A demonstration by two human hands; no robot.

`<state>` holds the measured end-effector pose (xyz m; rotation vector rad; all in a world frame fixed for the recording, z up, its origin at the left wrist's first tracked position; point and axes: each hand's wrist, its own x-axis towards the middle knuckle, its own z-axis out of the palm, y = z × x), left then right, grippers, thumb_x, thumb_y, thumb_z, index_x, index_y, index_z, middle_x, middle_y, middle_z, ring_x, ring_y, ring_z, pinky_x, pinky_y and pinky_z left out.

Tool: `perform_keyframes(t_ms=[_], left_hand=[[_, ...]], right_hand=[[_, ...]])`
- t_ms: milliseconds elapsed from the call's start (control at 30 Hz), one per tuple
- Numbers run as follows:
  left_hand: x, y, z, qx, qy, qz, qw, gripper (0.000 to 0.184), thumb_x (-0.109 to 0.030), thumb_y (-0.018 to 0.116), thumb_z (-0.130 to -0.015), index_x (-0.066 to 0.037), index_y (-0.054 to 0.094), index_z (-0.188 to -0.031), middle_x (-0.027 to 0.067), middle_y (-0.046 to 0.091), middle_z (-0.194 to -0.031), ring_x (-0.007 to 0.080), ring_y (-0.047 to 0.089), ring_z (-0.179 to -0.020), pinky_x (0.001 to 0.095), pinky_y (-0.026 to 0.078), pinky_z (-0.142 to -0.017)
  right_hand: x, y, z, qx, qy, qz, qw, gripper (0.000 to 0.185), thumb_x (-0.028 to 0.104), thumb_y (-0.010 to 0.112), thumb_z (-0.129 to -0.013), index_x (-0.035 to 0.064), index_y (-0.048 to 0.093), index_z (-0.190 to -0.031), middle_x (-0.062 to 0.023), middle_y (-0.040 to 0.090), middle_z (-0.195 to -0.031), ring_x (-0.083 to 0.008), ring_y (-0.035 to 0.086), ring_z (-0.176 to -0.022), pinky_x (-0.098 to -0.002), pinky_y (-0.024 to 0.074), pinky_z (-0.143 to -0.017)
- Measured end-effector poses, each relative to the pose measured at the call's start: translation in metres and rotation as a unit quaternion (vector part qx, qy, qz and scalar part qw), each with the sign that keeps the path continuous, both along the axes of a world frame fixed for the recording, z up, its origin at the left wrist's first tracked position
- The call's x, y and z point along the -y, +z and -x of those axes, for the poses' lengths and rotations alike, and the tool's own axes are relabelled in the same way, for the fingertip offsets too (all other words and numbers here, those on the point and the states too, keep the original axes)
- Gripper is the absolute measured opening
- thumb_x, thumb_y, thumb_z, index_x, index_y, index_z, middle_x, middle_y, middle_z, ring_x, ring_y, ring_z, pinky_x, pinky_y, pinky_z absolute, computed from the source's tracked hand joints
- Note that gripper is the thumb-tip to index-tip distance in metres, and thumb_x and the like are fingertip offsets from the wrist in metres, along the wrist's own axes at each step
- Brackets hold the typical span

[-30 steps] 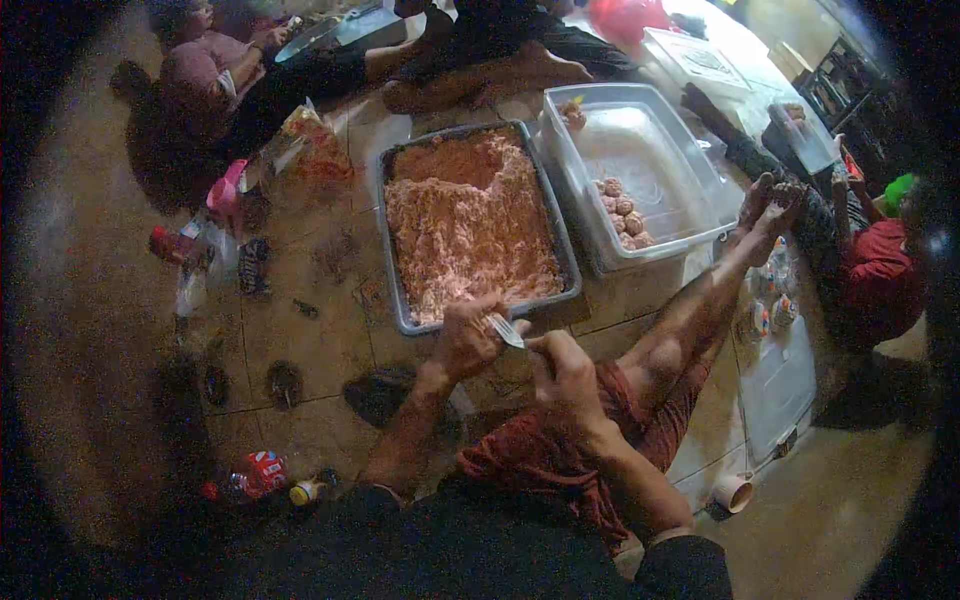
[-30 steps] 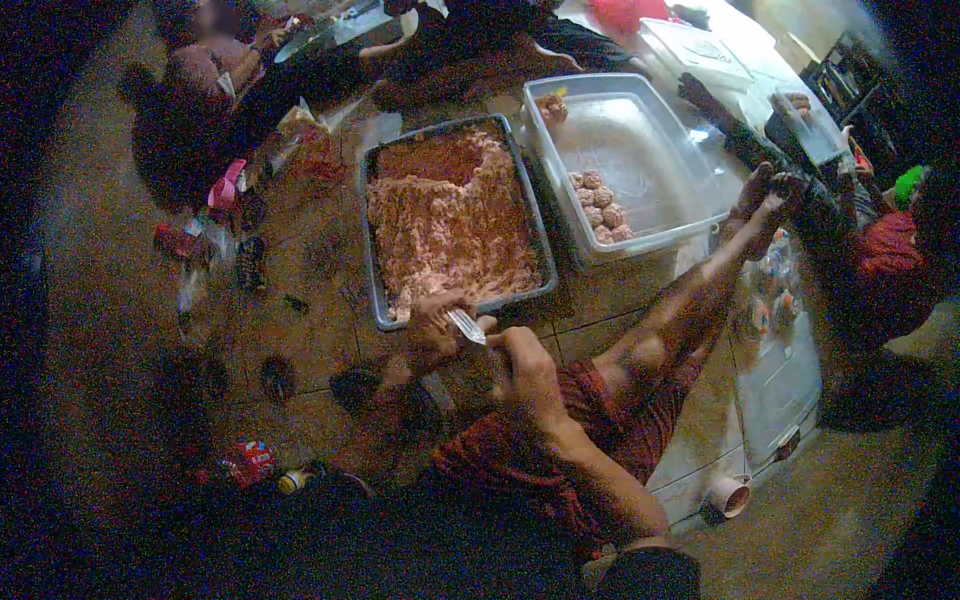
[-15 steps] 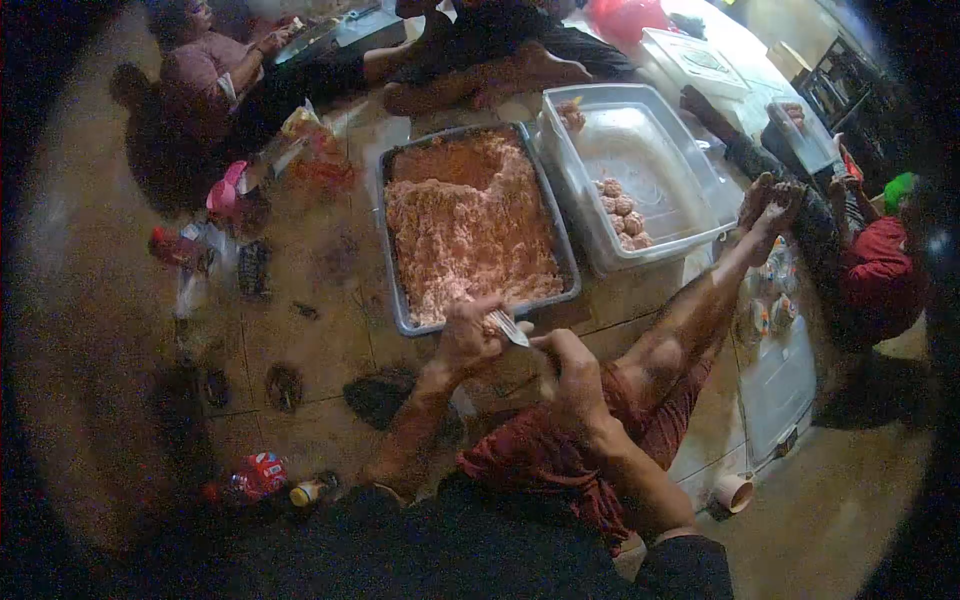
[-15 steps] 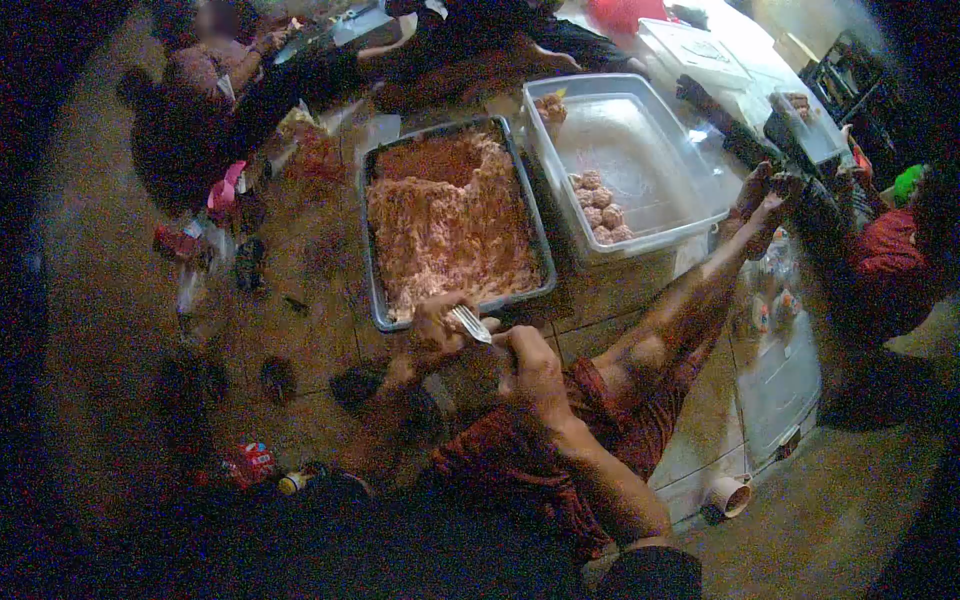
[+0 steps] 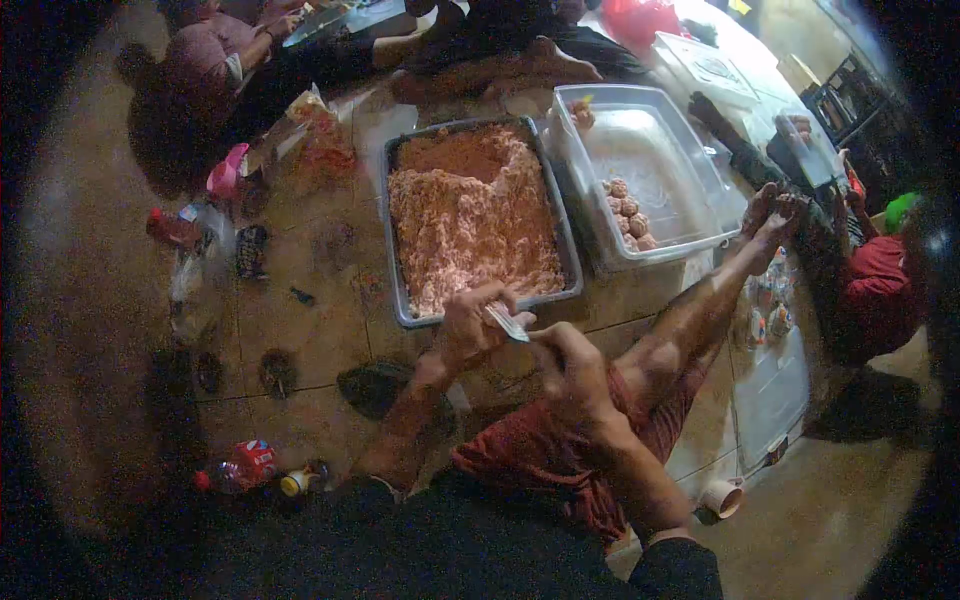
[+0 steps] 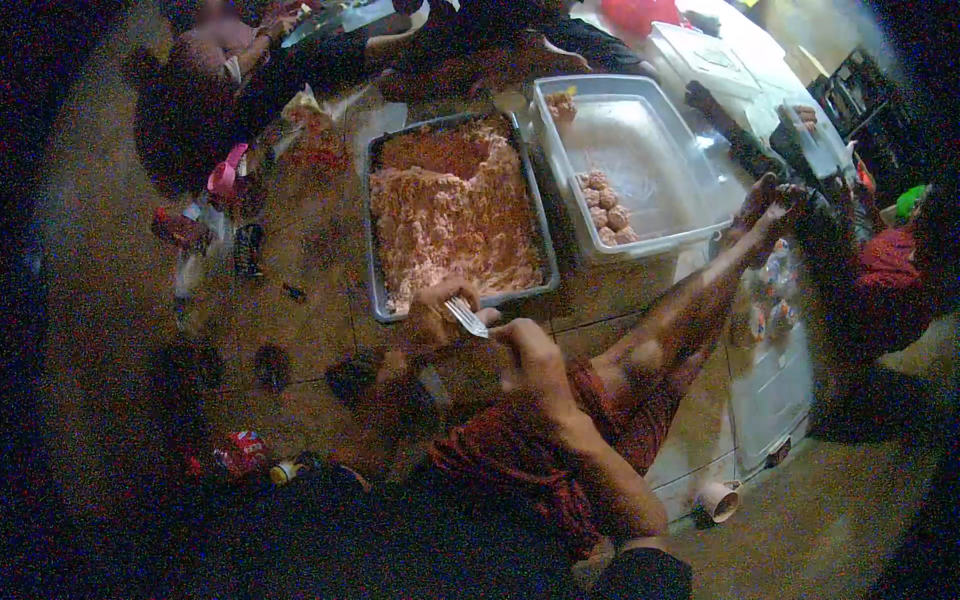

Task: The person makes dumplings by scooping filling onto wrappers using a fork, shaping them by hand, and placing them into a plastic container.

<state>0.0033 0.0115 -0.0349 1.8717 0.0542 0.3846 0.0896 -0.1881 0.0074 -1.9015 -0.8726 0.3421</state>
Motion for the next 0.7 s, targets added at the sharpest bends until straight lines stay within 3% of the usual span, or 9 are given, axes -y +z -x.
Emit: perform_keyframes(t_ms=[67,200,233,300,400,533,600,633,700], left_hand=[[0.003,-0.004,-0.010,-0.056,0.103,0.061,0.991,0.028,-0.021,0.084,-0.080,-0.007,0.068,-0.098,0.0075,0.071,-0.097,0.0138,0.066,-0.089,0.0308,0.053,-0.078],[-0.008,-0.010,-0.004,-0.029,0.064,-0.016,0.997,0.033,-0.028,0.085,-0.080,-0.006,0.068,-0.098,0.0092,0.070,-0.095,0.0197,0.068,-0.089,0.0346,0.054,-0.077],[-0.012,-0.016,-0.006,-0.060,0.037,-0.031,0.997,0.036,-0.030,0.087,-0.080,-0.006,0.067,-0.098,0.0094,0.070,-0.094,0.0212,0.068,-0.089,0.0361,0.054,-0.077],[-0.016,-0.026,-0.007,-0.027,0.038,-0.049,0.998,0.038,-0.032,0.087,-0.079,-0.006,0.067,-0.097,0.0090,0.070,-0.093,0.0210,0.068,-0.088,0.0360,0.054,-0.077],[0.002,0.024,0.001,-0.022,0.151,-0.115,0.982,0.036,-0.034,0.085,-0.080,-0.007,0.068,-0.095,0.0077,0.069,-0.092,0.0196,0.068,-0.087,0.0354,0.054,-0.077],[-0.020,-0.021,-0.004,-0.049,-0.007,-0.060,0.997,0.038,-0.028,0.089,-0.076,-0.007,0.068,-0.099,0.0076,0.069,-0.092,0.0166,0.066,-0.087,0.0330,0.054,-0.078],[-0.022,-0.025,-0.008,0.029,0.059,-0.139,0.988,0.042,-0.031,0.092,-0.074,-0.008,0.068,-0.099,0.0054,0.068,-0.090,0.0146,0.066,-0.087,0.0306,0.054,-0.077],[-0.012,0.006,-0.002,-0.049,0.133,-0.065,0.988,0.043,-0.032,0.092,-0.075,-0.007,0.068,-0.100,0.0046,0.068,-0.089,0.0152,0.066,-0.088,0.0303,0.054,-0.078],[-0.020,-0.016,0.007,-0.071,0.117,-0.030,0.990,0.046,-0.032,0.092,-0.074,-0.006,0.067,-0.101,0.0052,0.068,-0.093,0.0148,0.066,-0.090,0.0306,0.054,-0.079]], right_hand=[[-0.007,0.004,-0.001,0.045,0.026,-0.039,0.998,0.007,0.002,0.065,-0.094,-0.0005,0.065,-0.101,-0.0106,0.066,-0.084,-0.0173,0.063,-0.077,-0.0314,0.0494,-0.069],[-0.004,0.014,-0.009,0.023,-0.032,-0.041,0.998,0.010,0.001,0.067,-0.093,-0.0007,0.066,-0.103,-0.0141,0.067,-0.087,-0.0204,0.066,-0.080,-0.0321,0.0517,-0.074],[-0.006,0.005,-0.014,0.060,0.069,-0.030,0.995,0.011,0.002,0.067,-0.093,-0.0006,0.066,-0.104,-0.0143,0.067,-0.089,-0.0204,0.066,-0.080,-0.0318,0.0520,-0.075],[-0.003,-0.004,-0.009,0.048,0.049,-0.021,0.997,0.011,0.002,0.066,-0.093,-0.0004,0.066,-0.104,-0.0140,0.067,-0.090,-0.0208,0.066,-0.081,-0.0321,0.0520,-0.075],[0.000,0.016,-0.005,-0.003,-0.017,0.009,1.000,0.012,0.001,0.066,-0.093,-0.0007,0.066,-0.104,-0.0151,0.068,-0.093,-0.0218,0.066,-0.082,-0.0332,0.0522,-0.075],[-0.004,0.000,-0.006,0.047,0.033,-0.012,0.998,0.013,0.000,0.066,-0.092,-0.0014,0.066,-0.104,-0.0174,0.067,-0.092,-0.0244,0.067,-0.082,-0.0345,0.0519,-0.074],[-0.008,-0.001,-0.010,0.064,0.044,-0.040,0.996,0.010,-0.001,0.063,-0.087,0.0011,0.062,-0.096,-0.0203,0.063,-0.087,-0.0400,0.064,-0.083,-0.0447,0.0514,-0.075],[-0.005,0.002,-0.016,0.092,0.014,-0.033,0.995,0.012,0.000,0.064,-0.091,-0.0004,0.065,-0.103,-0.0198,0.063,-0.090,-0.0344,0.066,-0.085,-0.0403,0.0514,-0.075],[-0.010,0.011,-0.033,0.111,0.012,-0.030,0.993,0.015,0.000,0.063,-0.091,0.0003,0.064,-0.106,-0.0192,0.063,-0.090,-0.0367,0.066,-0.086,-0.0419,0.0513,-0.075]])
